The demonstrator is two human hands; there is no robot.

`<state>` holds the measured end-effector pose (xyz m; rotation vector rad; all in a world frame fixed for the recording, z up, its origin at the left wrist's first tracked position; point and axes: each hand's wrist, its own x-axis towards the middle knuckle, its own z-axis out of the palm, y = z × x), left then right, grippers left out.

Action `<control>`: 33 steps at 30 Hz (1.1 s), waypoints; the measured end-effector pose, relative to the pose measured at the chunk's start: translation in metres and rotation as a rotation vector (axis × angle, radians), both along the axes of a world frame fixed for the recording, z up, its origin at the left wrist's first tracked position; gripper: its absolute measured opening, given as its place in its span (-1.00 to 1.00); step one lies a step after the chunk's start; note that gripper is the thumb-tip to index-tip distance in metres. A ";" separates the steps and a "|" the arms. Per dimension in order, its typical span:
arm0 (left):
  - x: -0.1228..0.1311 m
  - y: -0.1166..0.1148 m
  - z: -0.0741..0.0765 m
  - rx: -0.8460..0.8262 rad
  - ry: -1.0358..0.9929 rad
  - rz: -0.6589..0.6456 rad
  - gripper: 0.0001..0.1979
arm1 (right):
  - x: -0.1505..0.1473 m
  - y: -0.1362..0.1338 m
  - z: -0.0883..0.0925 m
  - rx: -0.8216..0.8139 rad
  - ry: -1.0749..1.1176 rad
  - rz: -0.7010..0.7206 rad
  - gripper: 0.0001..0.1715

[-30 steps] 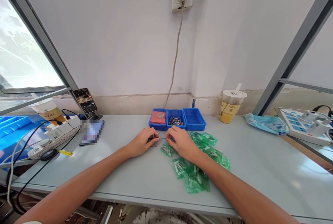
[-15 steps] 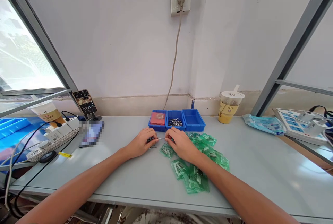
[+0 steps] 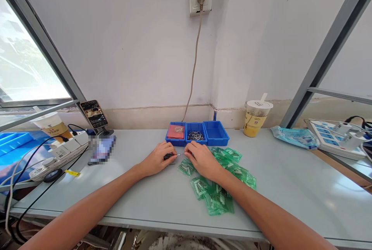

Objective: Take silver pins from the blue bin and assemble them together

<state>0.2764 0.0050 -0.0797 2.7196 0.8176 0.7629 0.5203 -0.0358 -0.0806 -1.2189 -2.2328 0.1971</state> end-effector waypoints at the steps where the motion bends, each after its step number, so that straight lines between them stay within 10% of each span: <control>1: 0.000 0.000 0.000 0.001 -0.001 -0.002 -0.82 | 0.000 0.000 0.000 0.002 -0.005 -0.003 -0.83; 33: 0.000 0.001 0.000 0.055 0.048 0.039 -0.74 | 0.001 0.005 -0.005 0.032 -0.017 0.021 -0.76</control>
